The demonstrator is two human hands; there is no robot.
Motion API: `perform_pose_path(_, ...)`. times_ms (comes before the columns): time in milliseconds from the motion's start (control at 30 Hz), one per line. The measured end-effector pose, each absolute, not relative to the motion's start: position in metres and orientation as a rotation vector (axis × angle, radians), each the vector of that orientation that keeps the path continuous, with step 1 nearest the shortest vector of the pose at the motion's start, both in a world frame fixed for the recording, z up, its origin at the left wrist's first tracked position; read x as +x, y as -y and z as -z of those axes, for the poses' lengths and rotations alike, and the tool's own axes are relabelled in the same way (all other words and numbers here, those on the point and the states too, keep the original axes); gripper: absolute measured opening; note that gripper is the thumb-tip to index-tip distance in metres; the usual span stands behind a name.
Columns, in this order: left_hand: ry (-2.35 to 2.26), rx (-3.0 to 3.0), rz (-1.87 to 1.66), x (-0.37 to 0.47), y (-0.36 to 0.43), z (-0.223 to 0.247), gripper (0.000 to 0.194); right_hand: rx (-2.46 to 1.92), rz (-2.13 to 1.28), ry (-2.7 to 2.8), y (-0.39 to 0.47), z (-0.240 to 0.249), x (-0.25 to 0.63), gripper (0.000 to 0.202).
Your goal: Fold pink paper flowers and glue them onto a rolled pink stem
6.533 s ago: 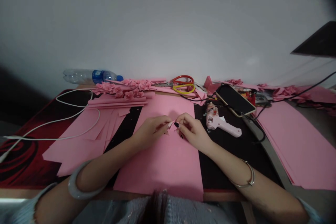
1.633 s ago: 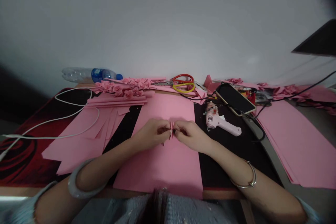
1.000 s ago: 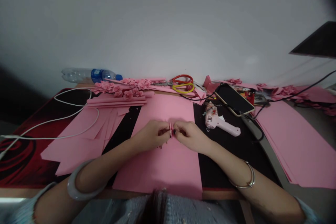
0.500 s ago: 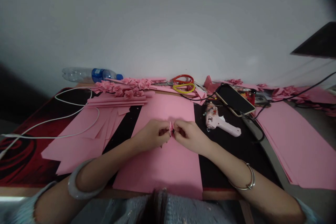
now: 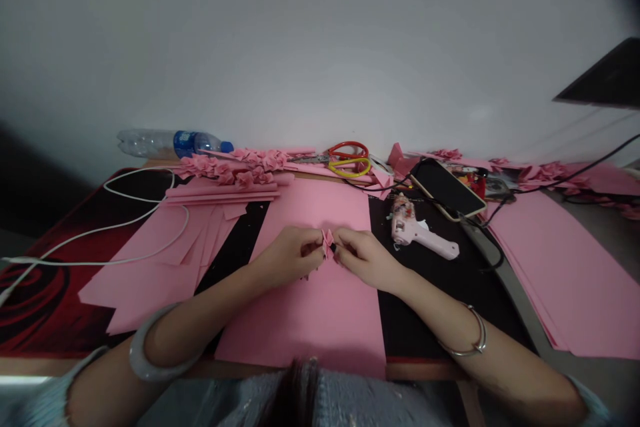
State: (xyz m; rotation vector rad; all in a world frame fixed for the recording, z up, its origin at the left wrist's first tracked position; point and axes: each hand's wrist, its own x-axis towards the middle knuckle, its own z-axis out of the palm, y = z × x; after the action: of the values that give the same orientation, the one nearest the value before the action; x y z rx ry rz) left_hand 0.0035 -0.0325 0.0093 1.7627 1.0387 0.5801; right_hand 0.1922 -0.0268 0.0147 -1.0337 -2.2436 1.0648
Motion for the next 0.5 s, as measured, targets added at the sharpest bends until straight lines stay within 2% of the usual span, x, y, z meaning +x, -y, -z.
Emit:
perform_pose_path(267, -1.040, 1.772, -0.602, 0.0043, 0.0343, -0.0110, 0.013, -1.010, -1.127, 2.187, 0.0292, -0.0149, 0.1921, 0.017)
perform_pose_path(500, -0.931, 1.671, -0.608, 0.0010, 0.0351, -0.0125, 0.013, -0.930, -1.444, 1.995, 0.0282, -0.0127, 0.1939, 0.013)
